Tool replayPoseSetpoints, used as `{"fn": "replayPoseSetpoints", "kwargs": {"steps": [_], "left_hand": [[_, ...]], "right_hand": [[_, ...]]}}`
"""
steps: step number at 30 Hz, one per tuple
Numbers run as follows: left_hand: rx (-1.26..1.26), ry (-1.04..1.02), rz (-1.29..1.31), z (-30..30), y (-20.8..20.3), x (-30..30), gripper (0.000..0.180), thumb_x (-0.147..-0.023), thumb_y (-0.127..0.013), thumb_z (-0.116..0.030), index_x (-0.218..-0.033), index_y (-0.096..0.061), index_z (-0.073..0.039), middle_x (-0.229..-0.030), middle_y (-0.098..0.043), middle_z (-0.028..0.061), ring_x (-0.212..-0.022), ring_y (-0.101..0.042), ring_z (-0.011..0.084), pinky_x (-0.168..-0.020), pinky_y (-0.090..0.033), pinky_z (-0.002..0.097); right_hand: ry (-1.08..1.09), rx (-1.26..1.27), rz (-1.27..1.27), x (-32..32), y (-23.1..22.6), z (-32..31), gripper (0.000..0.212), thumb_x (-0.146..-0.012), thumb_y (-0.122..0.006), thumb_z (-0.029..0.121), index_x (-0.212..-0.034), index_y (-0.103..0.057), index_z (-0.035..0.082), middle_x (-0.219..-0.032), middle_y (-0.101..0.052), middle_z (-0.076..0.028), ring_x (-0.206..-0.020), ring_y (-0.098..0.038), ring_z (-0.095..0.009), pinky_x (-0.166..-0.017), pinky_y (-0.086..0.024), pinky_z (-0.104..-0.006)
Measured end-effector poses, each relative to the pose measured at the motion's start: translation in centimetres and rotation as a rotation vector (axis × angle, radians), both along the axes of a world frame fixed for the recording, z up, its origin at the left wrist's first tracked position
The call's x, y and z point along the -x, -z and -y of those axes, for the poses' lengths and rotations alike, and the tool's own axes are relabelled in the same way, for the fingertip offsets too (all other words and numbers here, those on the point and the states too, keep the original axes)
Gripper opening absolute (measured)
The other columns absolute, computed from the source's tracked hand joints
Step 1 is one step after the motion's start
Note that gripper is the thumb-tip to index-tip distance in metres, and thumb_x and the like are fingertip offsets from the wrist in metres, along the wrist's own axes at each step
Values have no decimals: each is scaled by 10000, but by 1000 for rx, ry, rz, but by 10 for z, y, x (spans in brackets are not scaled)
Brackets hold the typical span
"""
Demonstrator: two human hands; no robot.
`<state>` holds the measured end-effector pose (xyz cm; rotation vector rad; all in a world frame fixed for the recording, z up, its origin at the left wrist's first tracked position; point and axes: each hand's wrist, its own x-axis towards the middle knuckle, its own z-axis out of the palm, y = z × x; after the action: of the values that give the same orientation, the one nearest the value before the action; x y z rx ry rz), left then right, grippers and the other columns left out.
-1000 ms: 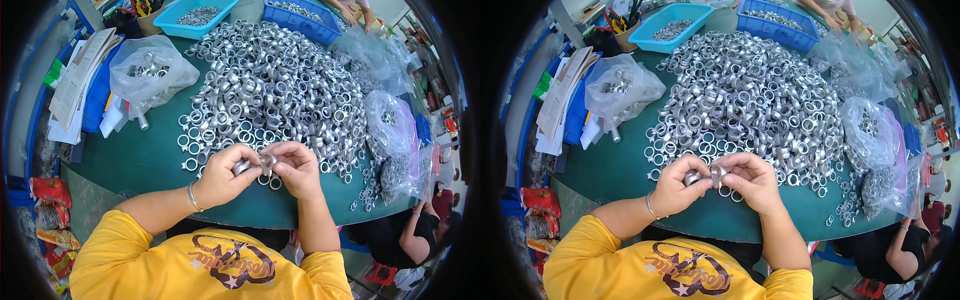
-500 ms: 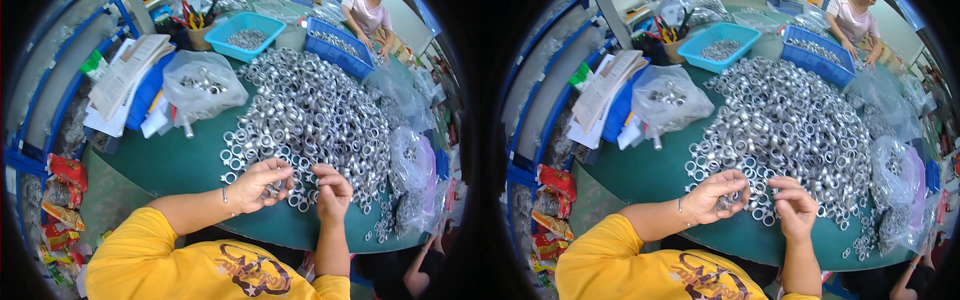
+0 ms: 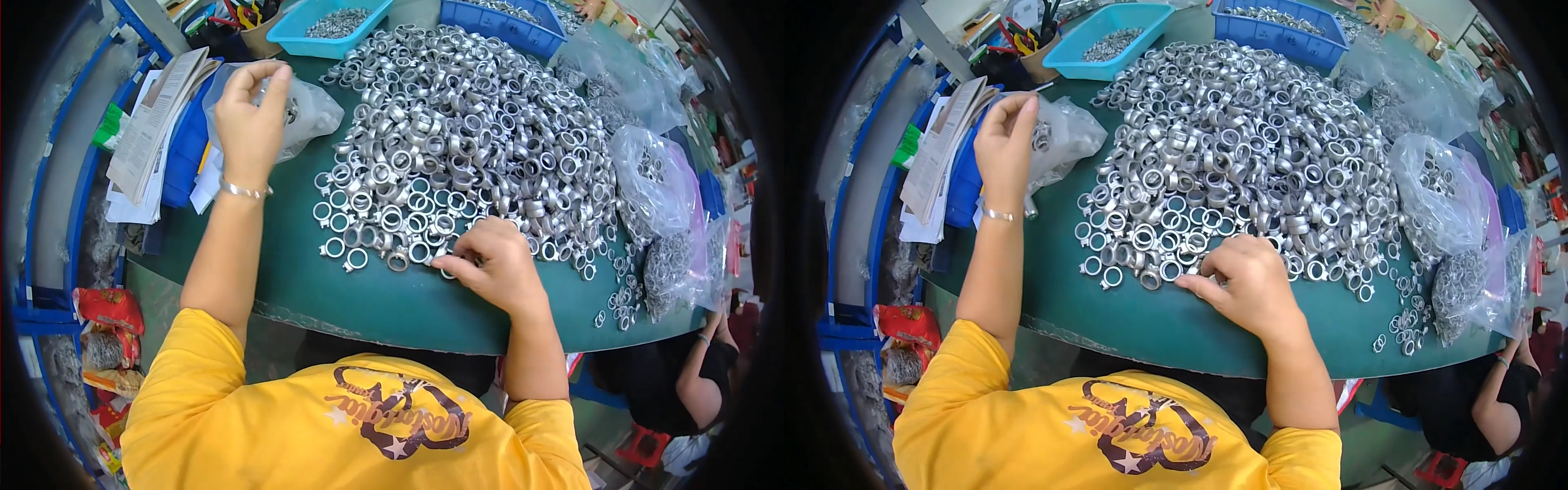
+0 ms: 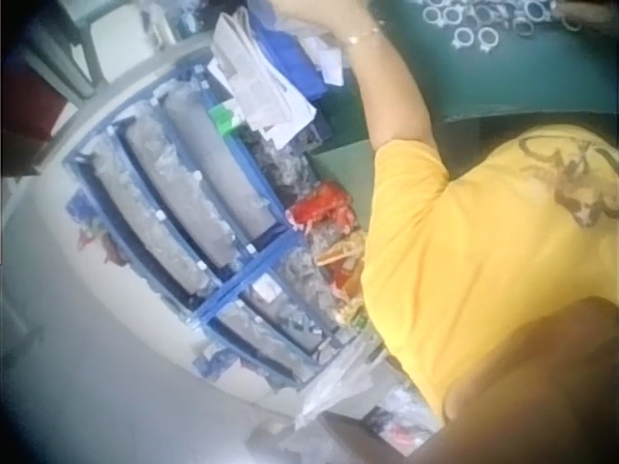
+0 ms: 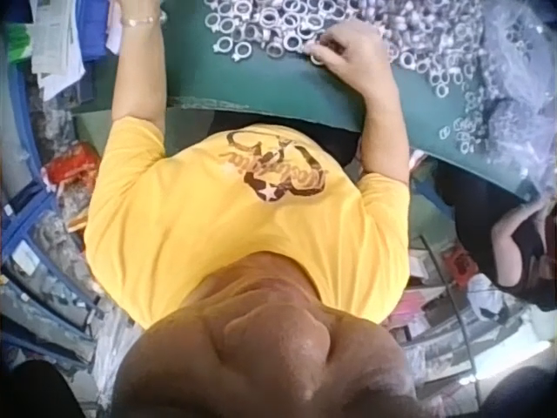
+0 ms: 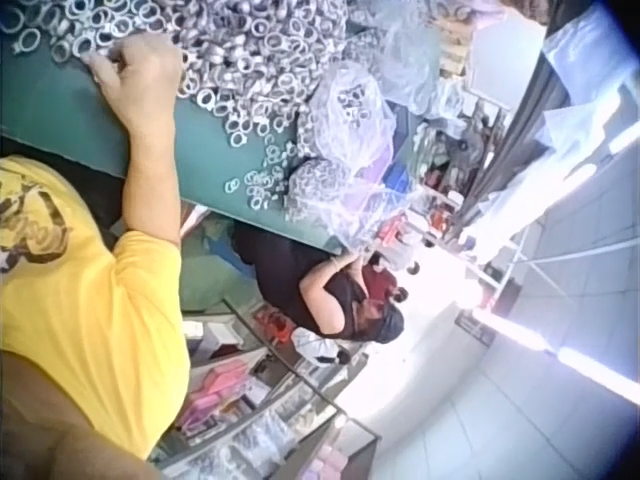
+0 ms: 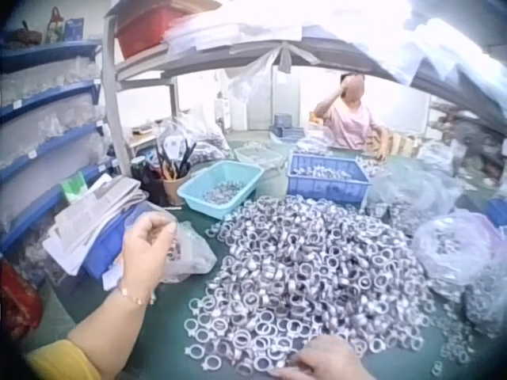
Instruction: The person picks up metal rings from a pile on a table, holding each one to look at it before placing it into a plastic bag or a tray.
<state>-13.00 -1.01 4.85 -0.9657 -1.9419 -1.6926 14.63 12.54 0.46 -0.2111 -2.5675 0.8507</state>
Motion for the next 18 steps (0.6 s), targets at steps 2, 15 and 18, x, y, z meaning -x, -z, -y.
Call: {"fn": "replayPoseSetpoints", "kwargs": {"steps": [2, 15, 18], "left_hand": [[0, 140, 30, -6, 2, -46, 104, -807, -641, -97, -853, -611, -10, -805, -609, 27, -714, -552, 88, -670, -452, 233], [269, 706, 229, 3, 51, -133, 75, -767, -648, -5, -821, -595, -8, -809, -565, 52, -602, -513, 79, -537, -420, 191], [277, 696, 249, 3, 51, -134, 72, -769, -647, -6, -820, -595, -7, -804, -563, 51, -601, -512, 80, -540, -421, 191]], "right_hand": [[43, -151, 2, -2, 6, 5, 254, -647, -752, 255, -564, -590, 77, -584, -536, -29, -593, -518, -216, -575, -382, -347], [74, -100, 50, 2, 4, 20, 62, -626, -708, 140, -622, -664, 97, -599, -539, -8, -657, -500, -186, -696, -334, -344], [83, -91, 17, 5, 6, 18, 52, -637, -700, 108, -632, -650, 96, -622, -551, 0, -659, -501, -180, -704, -325, -334]]}}
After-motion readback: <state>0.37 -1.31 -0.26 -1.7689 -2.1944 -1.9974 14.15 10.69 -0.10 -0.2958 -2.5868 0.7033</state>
